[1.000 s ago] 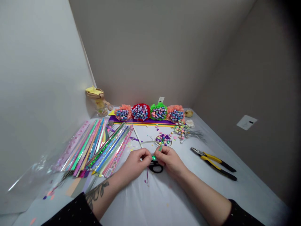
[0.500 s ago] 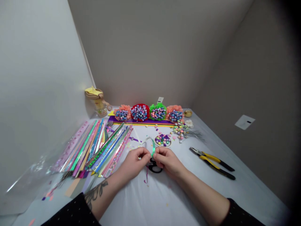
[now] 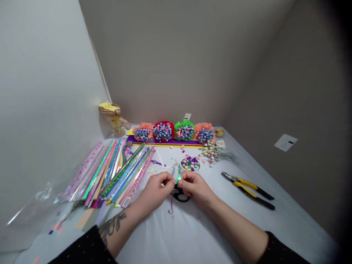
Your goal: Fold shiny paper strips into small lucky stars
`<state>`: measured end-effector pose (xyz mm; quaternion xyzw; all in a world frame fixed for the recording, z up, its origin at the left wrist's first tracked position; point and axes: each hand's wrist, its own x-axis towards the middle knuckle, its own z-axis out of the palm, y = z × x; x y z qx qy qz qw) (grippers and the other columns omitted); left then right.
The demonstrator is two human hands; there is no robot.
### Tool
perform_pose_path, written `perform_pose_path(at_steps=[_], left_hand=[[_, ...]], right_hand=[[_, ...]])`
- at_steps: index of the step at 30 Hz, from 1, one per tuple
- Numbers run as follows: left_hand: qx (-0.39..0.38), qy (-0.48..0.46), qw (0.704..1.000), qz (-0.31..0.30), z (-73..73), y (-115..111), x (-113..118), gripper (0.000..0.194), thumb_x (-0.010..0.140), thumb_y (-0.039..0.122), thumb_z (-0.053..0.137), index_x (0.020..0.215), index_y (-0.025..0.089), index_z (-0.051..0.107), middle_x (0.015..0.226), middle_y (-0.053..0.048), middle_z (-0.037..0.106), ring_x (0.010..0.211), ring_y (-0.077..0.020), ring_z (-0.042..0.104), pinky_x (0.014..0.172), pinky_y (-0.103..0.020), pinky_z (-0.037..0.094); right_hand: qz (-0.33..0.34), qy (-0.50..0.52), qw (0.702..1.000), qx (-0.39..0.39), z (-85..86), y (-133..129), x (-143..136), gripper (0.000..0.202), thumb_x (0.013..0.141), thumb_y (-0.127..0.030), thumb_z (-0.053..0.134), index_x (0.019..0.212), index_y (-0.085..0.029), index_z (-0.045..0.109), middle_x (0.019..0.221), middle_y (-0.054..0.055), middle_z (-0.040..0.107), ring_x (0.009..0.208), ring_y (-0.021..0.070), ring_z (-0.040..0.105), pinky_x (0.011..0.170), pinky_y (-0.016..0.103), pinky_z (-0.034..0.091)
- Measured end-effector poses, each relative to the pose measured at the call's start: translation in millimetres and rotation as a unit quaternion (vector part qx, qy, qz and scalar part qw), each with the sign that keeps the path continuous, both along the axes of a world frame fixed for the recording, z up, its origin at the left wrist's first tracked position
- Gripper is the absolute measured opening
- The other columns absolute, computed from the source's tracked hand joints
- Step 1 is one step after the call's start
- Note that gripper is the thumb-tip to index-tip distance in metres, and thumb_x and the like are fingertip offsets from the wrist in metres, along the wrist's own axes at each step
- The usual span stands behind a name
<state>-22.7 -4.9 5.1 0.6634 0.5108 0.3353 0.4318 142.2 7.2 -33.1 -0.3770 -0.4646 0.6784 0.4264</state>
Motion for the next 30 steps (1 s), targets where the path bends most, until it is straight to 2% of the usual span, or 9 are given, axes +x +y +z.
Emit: perform_pose_path(at_steps=[9,15,23,30], left_hand=[[0.01,-0.007,1.0,-0.009,4.3,-1.4,1.6,0.016,0.076,0.024,0.048,0.064,0.016,0.055,0.061,0.001,0.052,0.062,-0.0131,0.049,0.06,-0.022,0.038],[-0.003,-0.033,0.999,-0.025,1.4,0.9,0.3,0.018,0.078,0.027,0.049,0.064,0.016,0.053,0.061,0.002,0.049,0.061,-0.0121,0.046,0.059,-0.022,0.037],[0.012,-0.008,1.0,-0.012,2.2,-1.3,1.4,0.017,0.077,0.023,0.048,0.065,0.015,0.056,0.061,0.001,0.053,0.062,-0.013,0.05,0.059,-0.022,0.038],[0.057,0.026,0.998,0.003,1.2,-3.9,2.0,0.015,0.077,0.021,0.048,0.068,0.016,0.06,0.064,0.0,0.059,0.063,-0.0137,0.053,0.061,-0.023,0.04]], right_hand=[[0.011,0.016,1.0,-0.012,-1.3,1.1,-0.1,0.034,0.062,-0.037,0.077,0.064,-0.014,0.052,0.048,-0.007,0.044,0.038,0.003,0.032,0.038,0.018,0.019],[0.006,0.016,0.999,-0.028,1.2,0.5,1.1,0.034,0.062,-0.039,0.076,0.064,-0.015,0.052,0.046,-0.008,0.043,0.038,0.0032,0.031,0.039,0.018,0.018],[0.001,0.006,1.0,-0.015,-0.1,0.5,-0.1,0.032,0.065,-0.039,0.074,0.065,-0.015,0.053,0.044,-0.008,0.041,0.037,0.0034,0.03,0.039,0.018,0.018],[-0.002,-0.017,1.0,-0.002,0.5,-0.3,-1.7,0.033,0.064,-0.04,0.073,0.065,-0.015,0.051,0.045,-0.008,0.04,0.038,0.0035,0.03,0.039,0.018,0.018]])
